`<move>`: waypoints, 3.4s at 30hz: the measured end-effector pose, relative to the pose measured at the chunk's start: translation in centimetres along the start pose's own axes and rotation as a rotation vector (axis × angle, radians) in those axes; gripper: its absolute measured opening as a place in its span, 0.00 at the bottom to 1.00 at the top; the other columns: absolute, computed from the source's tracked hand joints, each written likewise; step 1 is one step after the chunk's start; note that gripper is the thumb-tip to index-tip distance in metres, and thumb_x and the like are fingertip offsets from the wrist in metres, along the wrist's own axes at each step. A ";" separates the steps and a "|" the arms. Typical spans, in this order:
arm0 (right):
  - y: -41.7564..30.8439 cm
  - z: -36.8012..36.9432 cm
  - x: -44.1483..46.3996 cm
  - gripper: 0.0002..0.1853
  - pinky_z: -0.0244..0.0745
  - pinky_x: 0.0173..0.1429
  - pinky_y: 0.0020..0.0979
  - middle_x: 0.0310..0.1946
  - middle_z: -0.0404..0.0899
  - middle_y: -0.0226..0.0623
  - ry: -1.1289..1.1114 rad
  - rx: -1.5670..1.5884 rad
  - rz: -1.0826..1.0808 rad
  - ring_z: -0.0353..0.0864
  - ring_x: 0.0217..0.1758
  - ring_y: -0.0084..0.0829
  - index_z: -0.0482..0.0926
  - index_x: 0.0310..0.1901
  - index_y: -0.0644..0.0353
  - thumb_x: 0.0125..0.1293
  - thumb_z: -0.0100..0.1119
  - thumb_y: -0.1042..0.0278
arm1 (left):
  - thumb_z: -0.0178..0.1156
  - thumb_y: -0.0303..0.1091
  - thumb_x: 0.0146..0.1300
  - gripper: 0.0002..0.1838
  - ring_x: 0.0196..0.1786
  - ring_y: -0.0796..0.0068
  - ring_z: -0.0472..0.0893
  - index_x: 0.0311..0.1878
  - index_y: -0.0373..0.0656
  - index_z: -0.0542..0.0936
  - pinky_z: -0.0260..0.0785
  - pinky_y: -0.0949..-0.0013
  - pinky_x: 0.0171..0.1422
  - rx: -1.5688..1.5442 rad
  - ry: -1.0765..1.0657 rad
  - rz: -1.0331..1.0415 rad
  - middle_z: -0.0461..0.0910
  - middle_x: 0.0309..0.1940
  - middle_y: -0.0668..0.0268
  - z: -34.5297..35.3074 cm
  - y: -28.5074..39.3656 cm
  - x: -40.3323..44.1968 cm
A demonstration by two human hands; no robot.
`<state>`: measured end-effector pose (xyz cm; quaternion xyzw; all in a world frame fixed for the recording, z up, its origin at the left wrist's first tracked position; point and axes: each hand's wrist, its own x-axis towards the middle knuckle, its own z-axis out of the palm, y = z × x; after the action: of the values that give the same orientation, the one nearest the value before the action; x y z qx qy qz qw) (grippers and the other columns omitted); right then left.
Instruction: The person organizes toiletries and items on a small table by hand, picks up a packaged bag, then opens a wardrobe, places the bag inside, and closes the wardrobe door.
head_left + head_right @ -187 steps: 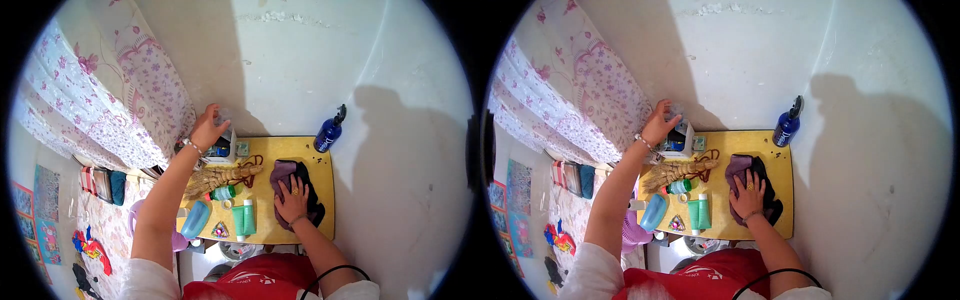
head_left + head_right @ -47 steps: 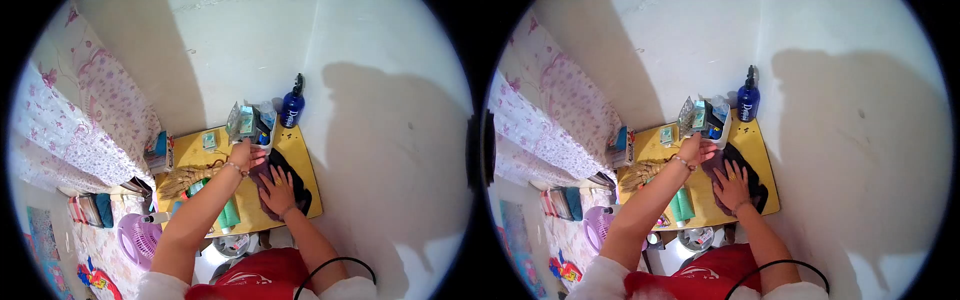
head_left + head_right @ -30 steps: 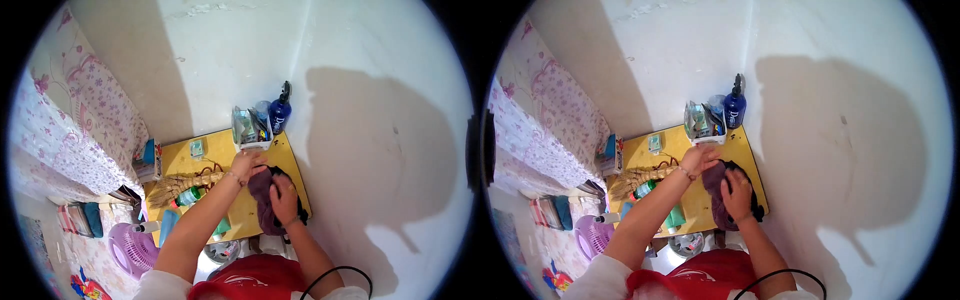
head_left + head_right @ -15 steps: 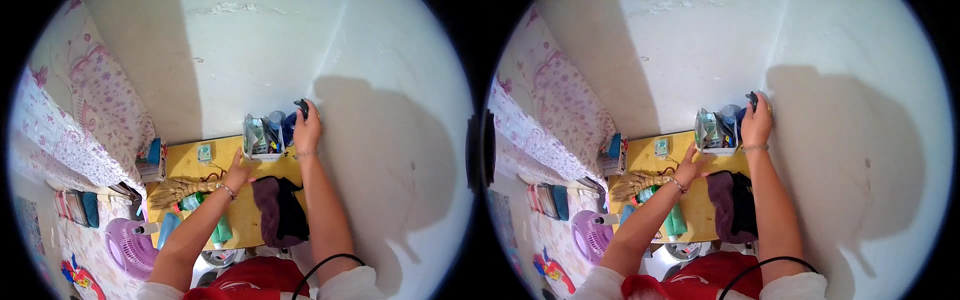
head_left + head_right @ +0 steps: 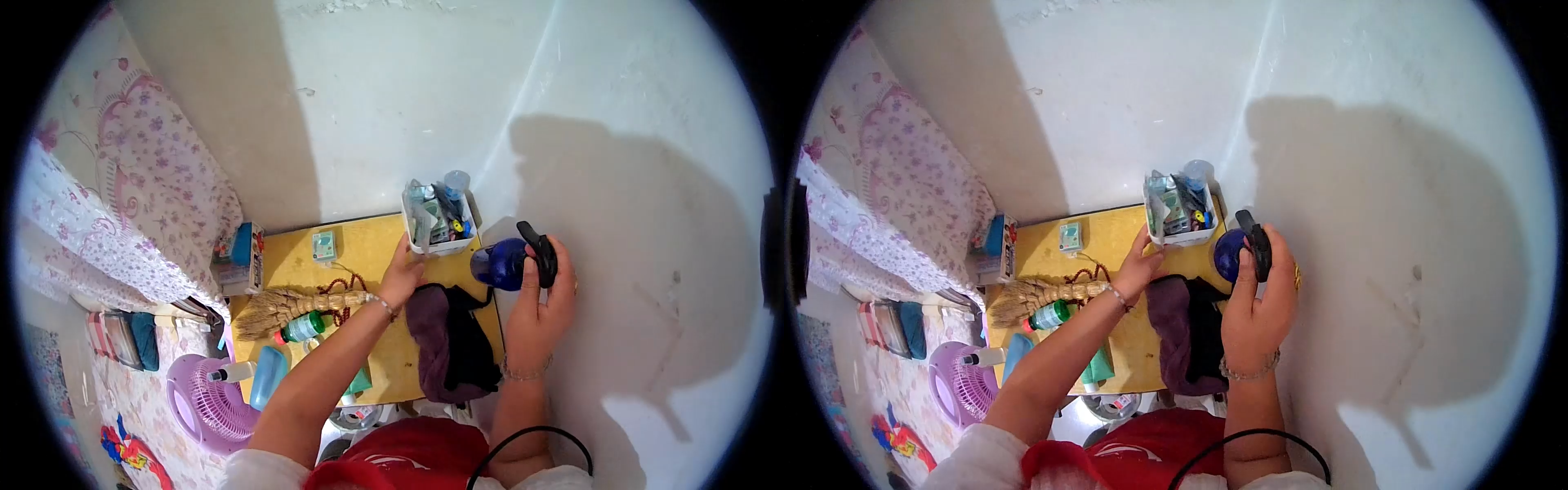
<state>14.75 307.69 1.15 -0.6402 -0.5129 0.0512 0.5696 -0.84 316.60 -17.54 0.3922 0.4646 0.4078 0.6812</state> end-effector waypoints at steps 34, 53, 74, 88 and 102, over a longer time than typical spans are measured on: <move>1.6 15.3 2.2 0.29 0.62 0.68 0.40 0.63 0.68 0.55 -0.249 0.066 -0.172 0.67 0.66 0.49 0.62 0.66 0.67 0.66 0.58 0.68 | 0.53 0.26 0.59 0.22 0.56 0.42 0.72 0.58 0.38 0.71 0.65 0.52 0.62 1.253 0.893 0.410 0.74 0.53 0.45 -26.4 5.8 -11.9; 4.9 7.2 -14.0 0.24 0.63 0.67 0.39 0.59 0.70 0.51 -0.594 0.171 0.001 0.69 0.63 0.46 0.67 0.61 0.67 0.63 0.56 0.77 | 0.57 0.23 0.54 0.04 0.42 0.42 0.74 0.34 0.37 0.76 0.68 0.48 0.47 1.346 0.695 0.453 0.75 0.36 0.50 -21.5 4.9 -16.8; 4.6 3.4 -14.0 0.24 0.75 0.58 0.35 0.55 0.76 0.36 -0.723 1.336 1.093 0.77 0.56 0.28 0.66 0.64 0.62 0.74 0.46 0.55 | 0.62 0.30 0.54 0.19 0.52 0.62 0.74 0.52 0.46 0.78 0.66 0.58 0.59 1.463 -0.012 0.819 0.76 0.44 0.63 -6.3 6.7 -27.3; 3.0 0.6 -14.9 0.29 0.67 0.65 0.33 0.62 0.69 0.39 -0.549 1.254 0.868 0.71 0.63 0.30 0.59 0.70 0.63 0.72 0.53 0.63 | 0.64 0.49 0.63 0.35 0.26 0.78 0.79 0.60 0.26 0.68 0.72 0.77 0.31 0.282 0.093 -0.057 0.82 0.39 0.55 -3.6 8.4 -23.0; 6.3 -1.6 -15.1 0.29 0.80 0.53 0.37 0.58 0.74 0.35 -0.470 1.214 1.059 0.78 0.56 0.30 0.62 0.68 0.54 0.71 0.51 0.50 | 0.64 0.36 0.64 0.18 0.32 0.77 0.80 0.50 0.37 0.70 0.72 0.75 0.28 0.083 0.072 -0.002 0.78 0.37 0.63 0.0 12.7 -20.1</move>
<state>12.48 296.86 -11.05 -0.3515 -0.1330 0.7110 0.5943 -8.04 302.66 0.39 0.4045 0.5058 0.4015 0.6476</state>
